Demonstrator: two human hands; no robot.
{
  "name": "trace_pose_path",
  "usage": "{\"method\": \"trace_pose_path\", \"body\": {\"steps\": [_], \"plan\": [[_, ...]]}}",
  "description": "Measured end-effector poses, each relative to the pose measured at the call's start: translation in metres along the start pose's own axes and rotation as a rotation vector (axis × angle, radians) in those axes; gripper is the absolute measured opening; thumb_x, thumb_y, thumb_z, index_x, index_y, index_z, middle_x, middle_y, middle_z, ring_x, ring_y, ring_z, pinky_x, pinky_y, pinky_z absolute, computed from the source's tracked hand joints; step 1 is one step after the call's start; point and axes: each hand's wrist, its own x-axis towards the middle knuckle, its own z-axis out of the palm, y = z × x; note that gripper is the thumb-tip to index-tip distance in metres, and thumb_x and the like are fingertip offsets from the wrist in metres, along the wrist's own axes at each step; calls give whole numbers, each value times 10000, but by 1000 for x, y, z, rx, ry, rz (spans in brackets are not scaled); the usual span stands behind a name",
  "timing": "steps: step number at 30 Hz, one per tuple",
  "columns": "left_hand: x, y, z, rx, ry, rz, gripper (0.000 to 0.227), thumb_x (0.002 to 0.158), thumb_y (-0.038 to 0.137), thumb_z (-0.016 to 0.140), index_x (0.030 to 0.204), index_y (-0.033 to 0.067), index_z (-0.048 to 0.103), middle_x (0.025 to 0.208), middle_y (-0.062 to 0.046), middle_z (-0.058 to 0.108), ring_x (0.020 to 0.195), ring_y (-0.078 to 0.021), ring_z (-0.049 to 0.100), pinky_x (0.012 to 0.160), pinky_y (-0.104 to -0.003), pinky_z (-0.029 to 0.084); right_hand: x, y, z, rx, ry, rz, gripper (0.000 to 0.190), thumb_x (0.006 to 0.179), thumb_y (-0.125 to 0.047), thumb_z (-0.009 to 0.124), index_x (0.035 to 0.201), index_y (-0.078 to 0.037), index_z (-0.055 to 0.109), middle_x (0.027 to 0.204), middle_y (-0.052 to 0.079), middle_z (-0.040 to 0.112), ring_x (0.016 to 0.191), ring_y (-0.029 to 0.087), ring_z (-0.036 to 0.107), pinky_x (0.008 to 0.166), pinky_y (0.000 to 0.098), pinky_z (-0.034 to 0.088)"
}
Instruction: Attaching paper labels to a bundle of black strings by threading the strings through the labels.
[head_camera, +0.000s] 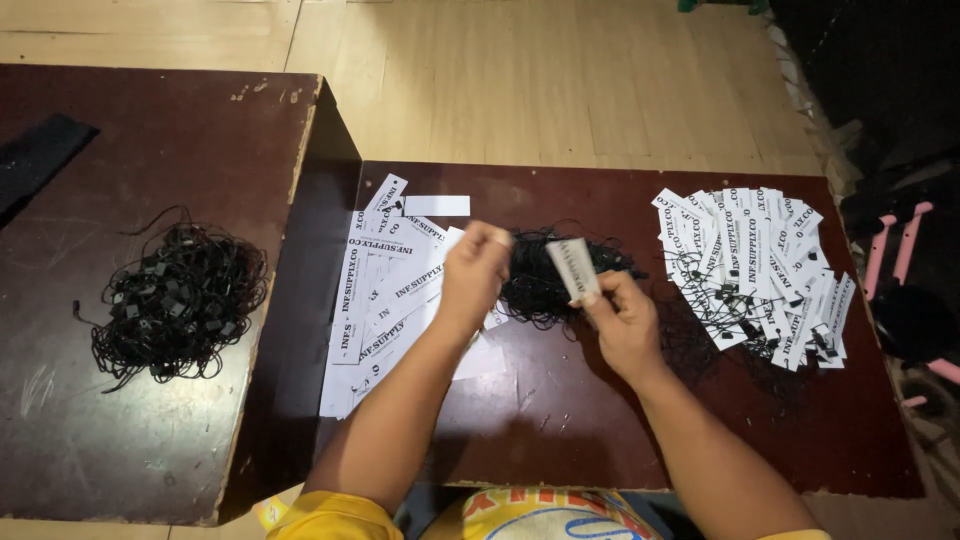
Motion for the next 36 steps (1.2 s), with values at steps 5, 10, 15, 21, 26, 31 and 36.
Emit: {"method": "trace_pose_path", "body": {"steps": [5, 10, 15, 21, 26, 31, 36], "plan": [[-24, 22, 4, 903, -110, 474, 171, 783, 369, 809, 854, 227, 746, 746, -13, 677, 689, -244, 693, 629, -331, 548, 4, 11, 1, 139, 149, 151, 38, 1004, 8, 601, 1021, -11, 629, 801, 125, 739, 753, 169, 701, 752, 310, 553], [-10, 2, -5, 1118, 37, 651, 187, 835, 341, 769, 757, 212, 658, 702, -6, 528, 609, -286, 631, 555, -383, 515, 9, 9, 0, 283, 249, 188, 28, 1021, -32, 606, 1001, -14, 598, 817, 145, 718, 757, 203, 727, 787, 338, 592], [-3, 13, -10, 543, 47, 237, 150, 852, 232, 738, 811, 103, 674, 770, -91, 608, 757, -255, 675, 721, -356, 522, 13, 32, -8, 269, 272, 188, 87, 1034, -14, 566, 963, -7, 616, 811, 180, 704, 730, 241, 739, 725, 331, 603], [-36, 43, 23, -266, -329, 6, 130, 950, 65, 594, 823, 42, 591, 1090, -218, 747, 978, -288, 758, 790, -322, 624, 9, 6, 1, 262, 130, 238, 95, 1000, -34, 583, 978, -2, 669, 826, 192, 760, 752, 238, 759, 668, 302, 617], [-53, 50, 32, -41, -444, 357, 141, 890, 51, 663, 754, 39, 624, 980, -192, 754, 869, -273, 744, 753, -349, 584, -6, 49, 6, 701, -166, 403, 471, 977, -419, 546, 1282, -61, 546, 1194, 208, 715, 937, 293, 770, 716, 378, 636], [-63, 26, 37, 195, -551, 626, 160, 867, 167, 701, 718, 138, 650, 693, -37, 661, 625, -240, 662, 601, -294, 538, 4, 34, -2, 1026, -317, 495, 953, 893, -760, 521, 1484, -19, 426, 1267, 285, 674, 1017, 386, 749, 761, 521, 640], [-63, 23, 38, 419, -662, 707, 216, 850, 190, 647, 671, 136, 539, 570, -58, 513, 521, -286, 579, 497, -345, 487, 17, 38, -22, 1220, -225, 348, 561, 945, -372, 623, 1431, -119, 504, 1382, 258, 639, 1195, 364, 683, 963, 483, 570]]}}
